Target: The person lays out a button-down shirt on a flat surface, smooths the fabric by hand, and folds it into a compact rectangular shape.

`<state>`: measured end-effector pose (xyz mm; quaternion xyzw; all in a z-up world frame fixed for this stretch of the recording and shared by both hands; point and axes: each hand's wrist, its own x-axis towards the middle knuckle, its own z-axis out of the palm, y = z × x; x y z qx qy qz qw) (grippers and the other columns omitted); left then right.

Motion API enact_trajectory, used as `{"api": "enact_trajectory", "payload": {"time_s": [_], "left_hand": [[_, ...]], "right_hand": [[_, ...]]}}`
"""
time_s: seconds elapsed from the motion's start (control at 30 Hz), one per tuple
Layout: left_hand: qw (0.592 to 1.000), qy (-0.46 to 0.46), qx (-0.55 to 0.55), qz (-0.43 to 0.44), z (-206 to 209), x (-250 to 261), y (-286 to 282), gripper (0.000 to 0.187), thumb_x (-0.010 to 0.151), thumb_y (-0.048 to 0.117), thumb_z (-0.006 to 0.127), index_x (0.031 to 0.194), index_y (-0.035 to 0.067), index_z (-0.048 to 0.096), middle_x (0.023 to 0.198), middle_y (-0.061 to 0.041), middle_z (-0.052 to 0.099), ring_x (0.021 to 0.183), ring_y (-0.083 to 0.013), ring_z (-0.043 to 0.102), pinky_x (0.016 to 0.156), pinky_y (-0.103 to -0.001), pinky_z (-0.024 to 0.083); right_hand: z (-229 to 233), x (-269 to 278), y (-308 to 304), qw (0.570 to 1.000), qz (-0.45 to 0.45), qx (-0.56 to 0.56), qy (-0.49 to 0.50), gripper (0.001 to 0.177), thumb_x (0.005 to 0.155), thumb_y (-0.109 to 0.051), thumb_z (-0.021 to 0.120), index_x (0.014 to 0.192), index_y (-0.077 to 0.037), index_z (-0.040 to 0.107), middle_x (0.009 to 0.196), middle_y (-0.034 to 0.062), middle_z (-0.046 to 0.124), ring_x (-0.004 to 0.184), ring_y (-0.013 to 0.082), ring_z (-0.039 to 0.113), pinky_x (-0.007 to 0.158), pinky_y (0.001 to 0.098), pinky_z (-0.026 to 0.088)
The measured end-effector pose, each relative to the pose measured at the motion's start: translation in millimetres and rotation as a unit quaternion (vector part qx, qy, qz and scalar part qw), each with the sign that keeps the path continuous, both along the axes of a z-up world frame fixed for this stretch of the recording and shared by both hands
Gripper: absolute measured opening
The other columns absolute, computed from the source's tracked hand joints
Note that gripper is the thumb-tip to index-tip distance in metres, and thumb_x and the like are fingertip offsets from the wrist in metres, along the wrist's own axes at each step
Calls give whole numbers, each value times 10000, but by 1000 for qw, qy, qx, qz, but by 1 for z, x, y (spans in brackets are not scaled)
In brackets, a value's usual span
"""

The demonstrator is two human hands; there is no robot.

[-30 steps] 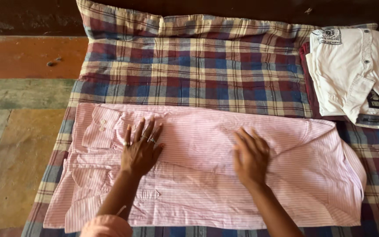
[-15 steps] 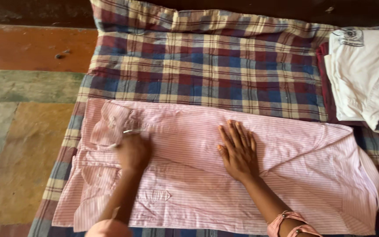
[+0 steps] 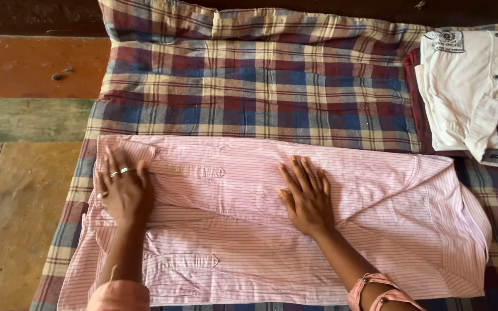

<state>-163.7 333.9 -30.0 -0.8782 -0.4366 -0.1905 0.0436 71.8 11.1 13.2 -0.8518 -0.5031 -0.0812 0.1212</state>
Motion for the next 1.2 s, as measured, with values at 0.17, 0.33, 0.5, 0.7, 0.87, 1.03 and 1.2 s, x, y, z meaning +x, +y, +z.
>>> {"api": "enact_trajectory", "payload": {"time_s": [0.17, 0.33, 0.5, 0.7, 0.87, 1.03, 1.2], "left_hand": [[987, -20, -119, 107, 15, -9, -3, 631, 1085, 444, 514, 1602, 84, 479, 1443, -162, 560, 1319, -367, 480, 1076, -594, 374], [968, 52, -142, 200, 36, -6, 14, 647, 921, 595, 642, 1318, 87, 591, 1298, -190, 573, 1219, -385, 493, 964, -564, 422], [951, -21, -254, 173, 31, -18, 23, 434, 958, 495, 707, 1188, 134, 640, 1211, -176, 638, 1167, -385, 571, 855, -534, 529], [952, -78, -266, 131, 25, -31, 41, 476, 864, 386, 833, 1187, 78, 668, 1033, -214, 690, 962, -367, 653, 847, -524, 528], [964, -156, -194, 91, 29, -34, 36, 329, 924, 273, 797, 1150, 40, 739, 1174, -243, 665, 1043, -405, 633, 872, -535, 512], [928, -154, -271, 204, 26, -27, 26, 368, 937, 279, 757, 1226, 63, 688, 1212, -249, 652, 1093, -429, 623, 907, -564, 500], [932, -113, -261, 223, 34, -21, 17, 289, 1018, 184, 662, 1260, 29, 638, 1189, -258, 647, 1083, -422, 611, 886, -577, 507]], "right_hand": [[3, 0, 1, 1000, 7, 6, 8, 581, 1032, -419, 441, 1572, -214, 388, 1673, 81, 286, 1553, 284, 224, 1210, 557, 161], [0, 1, 1, 1000, 7, 10, 2, 645, 1034, -514, 380, 1587, -181, 355, 1686, 109, 249, 1551, 296, 202, 1206, 579, 124], [-3, 0, 0, 1000, 19, -1, -24, 694, 1015, -596, 346, 1585, -199, 348, 1684, 93, 252, 1550, 271, 202, 1213, 570, 112], [-8, 2, -2, 1000, 14, -22, 11, 688, 1016, -601, 355, 1582, -210, 359, 1675, 45, 283, 1550, 244, 216, 1226, 531, 132], [-8, 3, -1, 1000, 17, -15, 21, 709, 1023, -613, 320, 1592, -190, 322, 1684, 61, 253, 1556, 249, 201, 1238, 532, 106], [-6, 0, -2, 1000, 20, -5, -6, 713, 1009, -622, 324, 1596, -217, 314, 1695, 75, 222, 1555, 246, 183, 1228, 552, 54], [-8, 0, -2, 999, 22, -40, 6, 681, 1015, -621, 343, 1600, -274, 311, 1702, 12, 220, 1574, 231, 182, 1250, 545, 56]]}}
